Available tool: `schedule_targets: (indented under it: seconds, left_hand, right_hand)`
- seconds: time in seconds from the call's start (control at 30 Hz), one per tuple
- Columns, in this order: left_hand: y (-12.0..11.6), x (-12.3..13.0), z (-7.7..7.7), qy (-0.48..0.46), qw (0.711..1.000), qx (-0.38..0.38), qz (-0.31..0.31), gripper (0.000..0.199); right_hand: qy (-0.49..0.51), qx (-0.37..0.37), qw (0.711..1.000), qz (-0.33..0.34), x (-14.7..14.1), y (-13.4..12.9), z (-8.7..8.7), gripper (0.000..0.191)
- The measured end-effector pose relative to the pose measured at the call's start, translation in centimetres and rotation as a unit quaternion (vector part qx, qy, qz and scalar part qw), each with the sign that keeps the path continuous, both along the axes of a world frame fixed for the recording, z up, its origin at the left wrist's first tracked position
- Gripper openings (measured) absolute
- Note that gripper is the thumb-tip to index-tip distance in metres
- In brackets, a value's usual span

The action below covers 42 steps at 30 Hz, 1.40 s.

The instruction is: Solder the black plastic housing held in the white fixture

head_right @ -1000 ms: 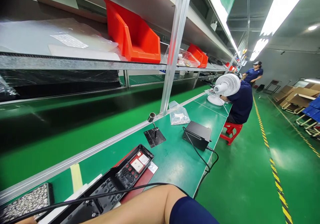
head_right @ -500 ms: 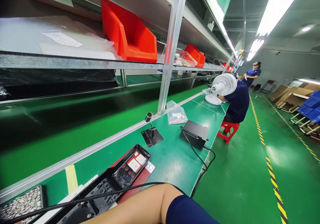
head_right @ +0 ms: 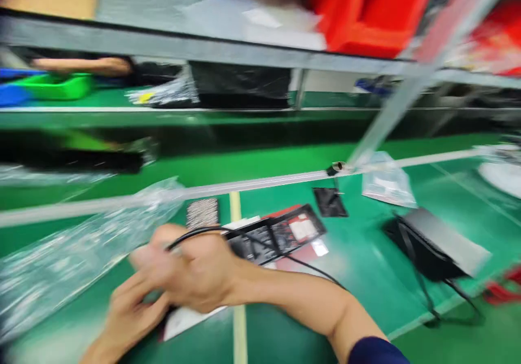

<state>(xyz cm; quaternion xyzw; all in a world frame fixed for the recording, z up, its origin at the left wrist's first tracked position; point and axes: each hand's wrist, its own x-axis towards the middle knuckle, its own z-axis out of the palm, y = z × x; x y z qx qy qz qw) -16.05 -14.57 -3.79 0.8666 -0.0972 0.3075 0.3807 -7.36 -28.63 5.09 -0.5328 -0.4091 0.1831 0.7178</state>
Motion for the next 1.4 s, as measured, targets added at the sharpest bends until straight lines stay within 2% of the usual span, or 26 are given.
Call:
schedule_targets:
  seconds: [0.07, 0.13, 0.3, 0.5, 0.87, 1.4]
  left_hand:
    - [1.0, -2.1, -0.7, 0.004, 0.998, 0.027, 0.049, 0.019]
    - [1.6, -2.8, -1.1, -0.004, 0.999, 0.035, 0.027, 0.018]
    - [1.4, -1.9, -0.9, -0.005, 1.0, -0.004, -0.002, 0.016]
    - [1.2, -1.9, -0.8, -0.021, 0.999, -0.023, -0.006, 0.016]
    - [1.2, -1.6, -1.3, -0.028, 0.999, -0.03, -0.009, 0.013]
    - [1.2, -1.6, -1.2, -0.042, 0.998, -0.036, -0.01, 0.013]
  right_hand:
    - [0.023, 0.025, 0.999, 0.023, -0.1, 0.2, -0.7, 0.048]
    - [0.054, 0.046, 0.997, 0.016, 0.2, 0.1, -1.2, 0.044]
    - [0.077, 0.056, 0.995, 0.011, 0.3, -0.3, -0.4, 0.046]
    - [0.099, 0.056, 0.993, 0.0, 0.2, 0.2, 0.6, 0.05]
    - [0.136, 0.05, 0.989, 0.008, 0.6, 0.2, 0.9, 0.051]
    - [0.161, 0.046, 0.986, -0.009, 0.9, 0.3, 1.0, 0.054]
